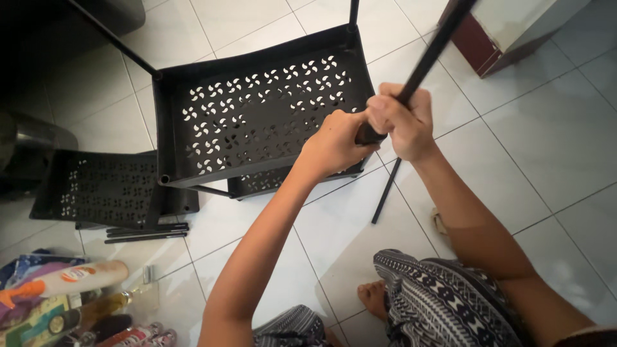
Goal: The person assembles a black plastic shelving unit by inserting metal legs into the corners of perforated trays and stacking them. The person wipes the metal legs with a cloth before insertion and arranges the trays into a multi-tiered structure.
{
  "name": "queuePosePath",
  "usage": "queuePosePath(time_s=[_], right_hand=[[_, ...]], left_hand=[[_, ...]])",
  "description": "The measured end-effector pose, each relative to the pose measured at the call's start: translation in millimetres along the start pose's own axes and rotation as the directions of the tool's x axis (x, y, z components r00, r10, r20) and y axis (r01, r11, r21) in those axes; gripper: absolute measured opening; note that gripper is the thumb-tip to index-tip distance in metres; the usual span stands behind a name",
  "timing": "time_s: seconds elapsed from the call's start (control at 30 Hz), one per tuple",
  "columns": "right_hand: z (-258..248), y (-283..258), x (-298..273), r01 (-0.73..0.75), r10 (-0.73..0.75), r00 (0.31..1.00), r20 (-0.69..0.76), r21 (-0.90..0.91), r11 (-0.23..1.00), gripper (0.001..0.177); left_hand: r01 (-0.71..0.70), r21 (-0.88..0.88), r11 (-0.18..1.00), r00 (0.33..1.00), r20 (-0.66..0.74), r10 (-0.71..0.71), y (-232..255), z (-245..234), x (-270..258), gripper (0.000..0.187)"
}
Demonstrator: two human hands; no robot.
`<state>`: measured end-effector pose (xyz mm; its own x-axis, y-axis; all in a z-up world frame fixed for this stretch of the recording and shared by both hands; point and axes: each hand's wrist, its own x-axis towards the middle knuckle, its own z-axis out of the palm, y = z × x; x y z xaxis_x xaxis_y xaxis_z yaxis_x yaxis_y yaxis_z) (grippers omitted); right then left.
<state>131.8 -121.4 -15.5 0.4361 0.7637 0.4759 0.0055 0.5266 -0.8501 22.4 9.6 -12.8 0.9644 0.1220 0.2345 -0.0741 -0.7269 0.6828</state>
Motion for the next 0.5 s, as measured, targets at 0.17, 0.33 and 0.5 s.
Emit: queuePosePath(time_s=[0.17, 0.33, 0.5], right_hand=[[-7.8, 14.2, 6.9, -0.022, 0.020, 0.999, 0.029, 0.062, 0.998, 0.039], [-8.9, 9.7, 7.3, -0.043, 0.038, 0.998, 0.052, 0.101, 0.994, 0.037], [-50.9, 19.3, 9.7, 0.114, -0.112, 0.994, 0.020, -0.169, 0.979, 0.028]], left_hand=[[0.154, 0.027, 0.988, 0.988, 0.004, -0.155, 5.7, -6.5, -2.9, 0.028], [0.176, -0.008, 0.984, 0.982, -0.074, -0.176, 18.4, -1.5, -4.7, 0.038], [-0.114, 0.212, 0.971, 0.974, -0.167, 0.151, 39.7, -26.4, -22.4, 0.073]])
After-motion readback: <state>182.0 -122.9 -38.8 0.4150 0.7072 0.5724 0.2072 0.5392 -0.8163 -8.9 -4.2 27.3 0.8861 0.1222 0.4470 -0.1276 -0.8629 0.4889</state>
